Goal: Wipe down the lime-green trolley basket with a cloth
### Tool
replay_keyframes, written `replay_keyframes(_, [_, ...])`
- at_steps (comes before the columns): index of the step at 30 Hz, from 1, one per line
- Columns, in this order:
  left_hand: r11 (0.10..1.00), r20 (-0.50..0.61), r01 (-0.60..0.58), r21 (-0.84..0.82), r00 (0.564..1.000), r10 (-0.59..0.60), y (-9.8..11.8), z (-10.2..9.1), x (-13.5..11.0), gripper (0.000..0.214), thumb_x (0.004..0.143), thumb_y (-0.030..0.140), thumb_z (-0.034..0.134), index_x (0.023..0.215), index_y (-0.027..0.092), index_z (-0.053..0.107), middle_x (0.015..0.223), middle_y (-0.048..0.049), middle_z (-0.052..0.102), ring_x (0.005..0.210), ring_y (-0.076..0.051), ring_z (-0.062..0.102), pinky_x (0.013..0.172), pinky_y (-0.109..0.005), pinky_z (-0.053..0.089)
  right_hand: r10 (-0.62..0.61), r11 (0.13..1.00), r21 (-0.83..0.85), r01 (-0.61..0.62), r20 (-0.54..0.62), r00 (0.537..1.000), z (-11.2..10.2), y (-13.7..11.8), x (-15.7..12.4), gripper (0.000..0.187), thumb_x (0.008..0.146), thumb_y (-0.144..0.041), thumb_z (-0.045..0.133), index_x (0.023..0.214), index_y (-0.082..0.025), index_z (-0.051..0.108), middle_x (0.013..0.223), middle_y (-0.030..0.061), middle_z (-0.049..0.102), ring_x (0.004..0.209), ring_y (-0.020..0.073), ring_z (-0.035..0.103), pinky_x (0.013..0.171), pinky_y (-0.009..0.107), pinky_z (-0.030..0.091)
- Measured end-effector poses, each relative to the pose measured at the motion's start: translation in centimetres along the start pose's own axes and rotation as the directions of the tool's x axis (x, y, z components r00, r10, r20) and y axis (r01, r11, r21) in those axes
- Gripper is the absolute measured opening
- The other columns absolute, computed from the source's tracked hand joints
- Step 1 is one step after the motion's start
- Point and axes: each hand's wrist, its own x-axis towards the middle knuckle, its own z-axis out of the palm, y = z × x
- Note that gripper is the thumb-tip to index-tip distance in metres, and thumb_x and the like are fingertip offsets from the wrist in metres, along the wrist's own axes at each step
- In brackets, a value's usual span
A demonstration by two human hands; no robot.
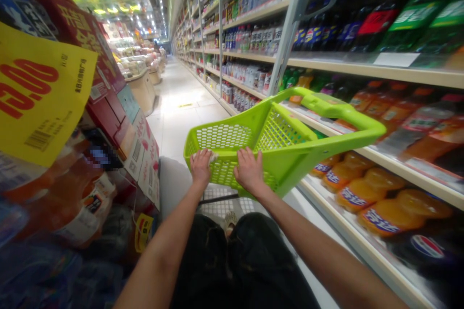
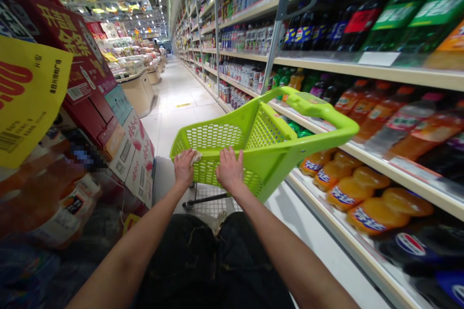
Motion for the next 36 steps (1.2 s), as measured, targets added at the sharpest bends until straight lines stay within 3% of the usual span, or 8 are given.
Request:
replay_keyframes(4, [0.989,0.045,-0.149,-0.005,0.988,0.149,0.7,0.3,-0.3,0.048,0.077,0.004,0.040,0.118,0.025,0.054,0.134,-0.0017,0.049,0.128,-0.016,0.037,0.108,-0.039,0.024,-0.007,1.000,-0.009,0.007,0.003,1.000,-0.6,0.4,0.0,0.049,0.079,-0.021,0.042,0.125,-0.005,0.046,0.132,0.0161,0.047,0.126,0.0294,0.035,0.105,0.056,0.012])
replay_keyframes(9, [0.998,-0.016,0.023,0.052,1.000,-0.023,-1.2,0.5,-0.1,0.052,0.073,0.006,0.047,0.120,0.026,0.053,0.143,-0.0066,0.036,0.133,-0.025,0.028,0.105,-0.048,0.028,0.035,0.999,-0.027,-0.036,-0.010,0.999,-1.1,1.4,-0.2,0.049,0.078,-0.021,0.042,0.124,-0.004,0.047,0.133,0.0169,0.046,0.127,0.0304,0.033,0.105,0.057,0.012])
replay_keyframes(12, [0.999,-0.033,0.046,0.009,0.998,-0.046,-1.1,0.8,0.2,0.050,0.073,0.006,0.046,0.119,0.023,0.054,0.138,-0.0078,0.043,0.128,-0.025,0.036,0.104,-0.046,0.032,0.027,0.999,-0.031,-0.027,-0.013,1.000,-0.8,1.2,-0.2,0.050,0.077,-0.021,0.043,0.124,-0.004,0.047,0.132,0.0179,0.047,0.126,0.0311,0.033,0.104,0.056,0.013])
replay_keyframes(17, [0.985,0.000,-0.161,-0.058,0.987,0.161,2.3,1.8,0.1,0.044,0.077,0.004,0.043,0.114,0.023,0.058,0.134,-0.0069,0.048,0.126,-0.020,0.040,0.105,-0.040,0.033,-0.006,1.000,-0.017,0.006,0.002,1.000,-0.6,0.1,-0.3,0.051,0.077,-0.022,0.043,0.124,-0.003,0.047,0.132,0.0184,0.047,0.127,0.0306,0.033,0.105,0.055,0.011])
replay_keyframes(20, [0.975,0.006,-0.213,-0.064,0.977,0.213,3.3,2.0,-0.1,0.042,0.080,0.006,0.041,0.115,0.022,0.058,0.135,-0.0078,0.047,0.127,-0.019,0.039,0.105,-0.039,0.032,-0.015,1.000,-0.018,0.015,0.018,1.000,-1.2,0.4,-0.2,0.049,0.079,-0.021,0.042,0.125,-0.006,0.047,0.133,0.0158,0.046,0.127,0.0288,0.033,0.106,0.054,0.010])
replay_keyframes(23, [0.989,0.011,-0.150,-0.016,0.989,0.150,2.4,1.4,0.0,0.043,0.080,0.005,0.041,0.116,0.023,0.057,0.136,-0.0082,0.046,0.127,-0.019,0.039,0.107,-0.040,0.028,0.014,1.000,-0.026,-0.014,-0.008,1.000,-2.0,1.6,-0.2,0.049,0.079,-0.021,0.041,0.126,-0.006,0.045,0.135,0.0152,0.044,0.128,0.0288,0.032,0.106,0.056,0.009])
replay_keyframes(28, [0.999,-0.017,0.005,0.034,1.000,-0.005,1.2,0.5,0.1,0.047,0.078,0.005,0.041,0.118,0.025,0.056,0.137,-0.0091,0.044,0.125,-0.022,0.042,0.109,-0.051,0.018,0.044,0.998,-0.054,-0.045,-0.024,0.999,-2.1,3.3,-0.5,0.049,0.078,-0.020,0.041,0.124,-0.004,0.047,0.134,0.0166,0.045,0.129,0.0308,0.030,0.104,0.058,0.009])
replay_keyframes(36, [0.957,-0.055,-0.270,-0.103,0.962,0.266,5.5,2.8,0.3,0.042,0.078,0.004,0.041,0.113,0.020,0.059,0.132,-0.0102,0.050,0.123,-0.020,0.044,0.102,-0.039,0.035,0.025,0.997,-0.078,-0.026,-0.015,1.000,-2.2,3.5,-0.4,0.049,0.079,-0.020,0.040,0.125,-0.005,0.047,0.135,0.0149,0.045,0.128,0.0287,0.032,0.105,0.058,0.011])
